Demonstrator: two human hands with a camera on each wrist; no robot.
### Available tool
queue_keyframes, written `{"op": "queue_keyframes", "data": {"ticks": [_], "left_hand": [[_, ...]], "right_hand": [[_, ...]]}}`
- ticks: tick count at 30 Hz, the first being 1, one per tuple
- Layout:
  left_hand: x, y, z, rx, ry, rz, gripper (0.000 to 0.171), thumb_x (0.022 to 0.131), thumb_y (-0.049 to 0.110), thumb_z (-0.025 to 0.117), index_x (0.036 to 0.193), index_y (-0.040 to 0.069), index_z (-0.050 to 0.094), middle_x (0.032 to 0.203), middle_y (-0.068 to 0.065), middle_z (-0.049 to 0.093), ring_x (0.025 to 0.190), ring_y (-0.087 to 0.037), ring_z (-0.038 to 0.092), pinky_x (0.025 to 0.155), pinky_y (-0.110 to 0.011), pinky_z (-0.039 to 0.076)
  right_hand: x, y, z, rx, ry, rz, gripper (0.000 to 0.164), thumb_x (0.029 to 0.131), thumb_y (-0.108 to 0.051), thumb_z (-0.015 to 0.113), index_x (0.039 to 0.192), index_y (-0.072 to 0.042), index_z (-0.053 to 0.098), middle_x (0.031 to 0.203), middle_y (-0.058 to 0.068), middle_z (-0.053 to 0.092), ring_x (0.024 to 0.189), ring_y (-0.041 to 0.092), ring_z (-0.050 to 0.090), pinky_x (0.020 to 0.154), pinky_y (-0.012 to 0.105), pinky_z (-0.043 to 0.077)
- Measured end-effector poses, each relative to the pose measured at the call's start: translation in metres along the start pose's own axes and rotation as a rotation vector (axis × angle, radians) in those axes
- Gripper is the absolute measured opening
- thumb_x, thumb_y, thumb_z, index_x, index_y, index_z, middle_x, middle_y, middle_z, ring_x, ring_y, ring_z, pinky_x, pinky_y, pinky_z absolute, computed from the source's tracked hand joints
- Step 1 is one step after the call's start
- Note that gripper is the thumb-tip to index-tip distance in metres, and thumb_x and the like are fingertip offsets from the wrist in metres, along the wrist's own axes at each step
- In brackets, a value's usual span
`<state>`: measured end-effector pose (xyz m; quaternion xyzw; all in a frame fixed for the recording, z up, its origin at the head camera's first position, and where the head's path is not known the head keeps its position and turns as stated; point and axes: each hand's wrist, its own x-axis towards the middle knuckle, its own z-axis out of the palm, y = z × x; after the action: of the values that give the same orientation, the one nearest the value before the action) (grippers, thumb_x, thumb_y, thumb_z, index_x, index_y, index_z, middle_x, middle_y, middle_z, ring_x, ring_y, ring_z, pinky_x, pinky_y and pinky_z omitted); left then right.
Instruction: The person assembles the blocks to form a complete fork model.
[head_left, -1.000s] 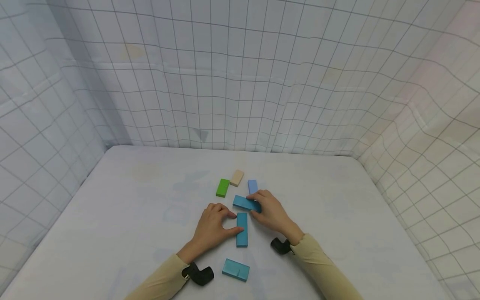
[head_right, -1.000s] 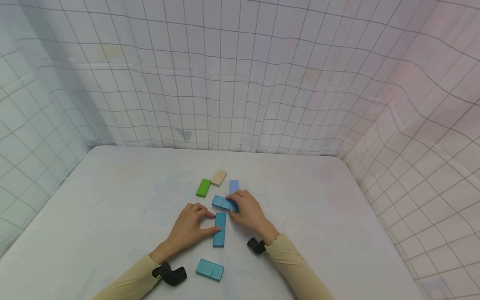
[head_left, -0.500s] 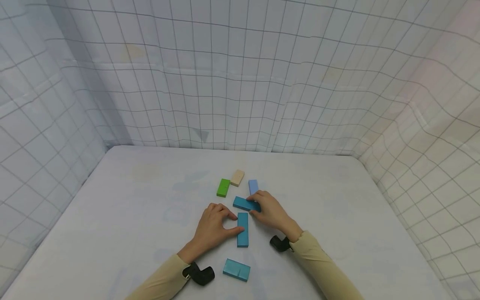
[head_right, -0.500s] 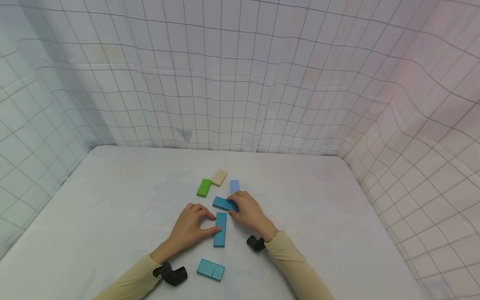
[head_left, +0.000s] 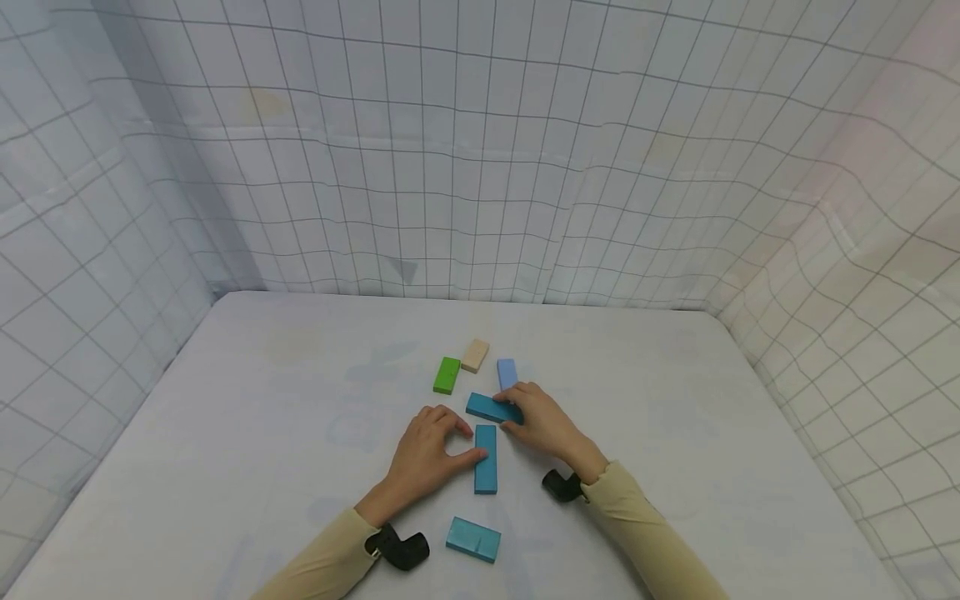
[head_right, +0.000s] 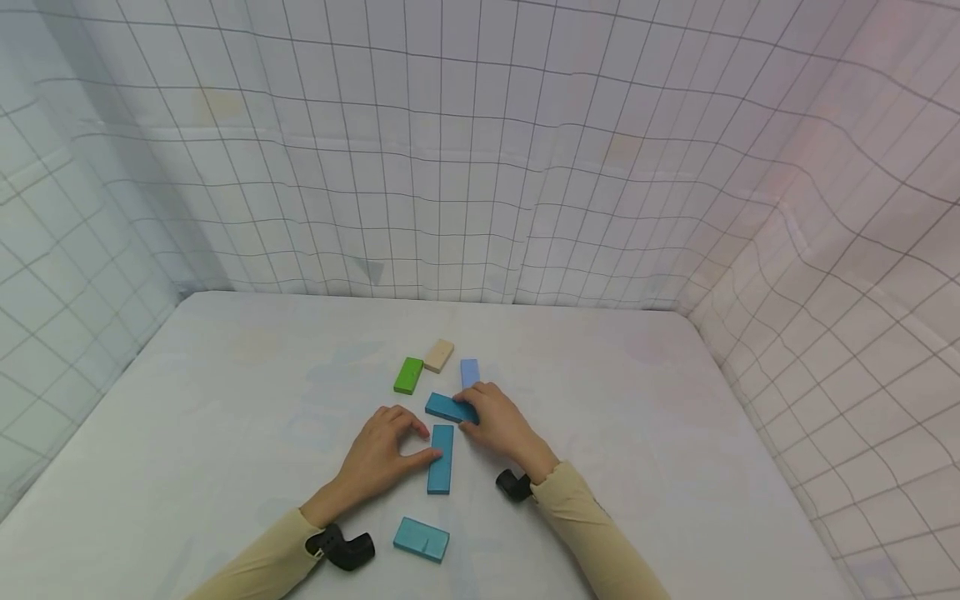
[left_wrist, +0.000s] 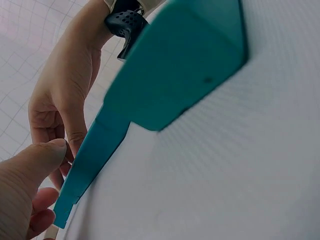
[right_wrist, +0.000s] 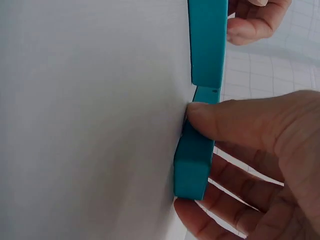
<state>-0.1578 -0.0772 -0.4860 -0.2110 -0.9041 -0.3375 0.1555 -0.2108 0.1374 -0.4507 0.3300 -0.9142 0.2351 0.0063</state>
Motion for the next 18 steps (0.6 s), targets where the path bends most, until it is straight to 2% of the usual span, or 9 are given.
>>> {"op": "queue_keyframes", "data": {"ticks": [4, 10, 13, 18], "left_hand": [[0.001, 0.0, 0.0, -0.05, 0.014, 0.057, 0.027, 0.073, 0.04, 0.082, 0.082, 0.022, 0.065, 0.092, 0.011, 0.054, 0.088, -0.01, 0.048, 0.075, -0.031, 0.046], [0.003, -0.002, 0.001, -0.172, -0.007, 0.261, 0.021, 0.075, 0.032, 0.082, 0.084, 0.021, 0.067, 0.098, 0.011, 0.057, 0.096, -0.009, 0.05, 0.085, -0.032, 0.045], [0.003, -0.003, 0.001, -0.228, -0.066, 0.319, 0.019, 0.077, 0.031, 0.08, 0.088, 0.019, 0.07, 0.106, 0.008, 0.059, 0.103, -0.011, 0.051, 0.092, -0.033, 0.043], [0.002, -0.003, 0.003, -0.259, -0.199, 0.339, 0.027, 0.083, 0.035, 0.074, 0.1, 0.014, 0.072, 0.113, 0.007, 0.06, 0.11, -0.01, 0.052, 0.095, -0.031, 0.042]], "right_hand": [[-0.006, 0.003, -0.003, 0.004, -0.027, -0.03, 0.043, 0.084, -0.009, 0.072, 0.125, -0.001, 0.06, 0.114, 0.011, 0.058, 0.105, 0.024, 0.054, 0.09, 0.039, 0.046], [-0.014, 0.008, -0.007, 0.049, -0.01, -0.085, 0.039, 0.084, -0.003, 0.069, 0.122, 0.001, 0.06, 0.112, 0.011, 0.058, 0.099, 0.022, 0.055, 0.084, 0.037, 0.048], [-0.017, 0.01, -0.01, 0.076, 0.002, -0.1, 0.035, 0.084, -0.001, 0.069, 0.118, 0.002, 0.063, 0.111, 0.011, 0.059, 0.1, 0.023, 0.057, 0.084, 0.037, 0.049], [-0.019, 0.011, -0.011, 0.054, -0.003, -0.097, 0.03, 0.086, -0.002, 0.068, 0.115, 0.003, 0.065, 0.112, 0.012, 0.061, 0.103, 0.025, 0.059, 0.087, 0.039, 0.049]]}}
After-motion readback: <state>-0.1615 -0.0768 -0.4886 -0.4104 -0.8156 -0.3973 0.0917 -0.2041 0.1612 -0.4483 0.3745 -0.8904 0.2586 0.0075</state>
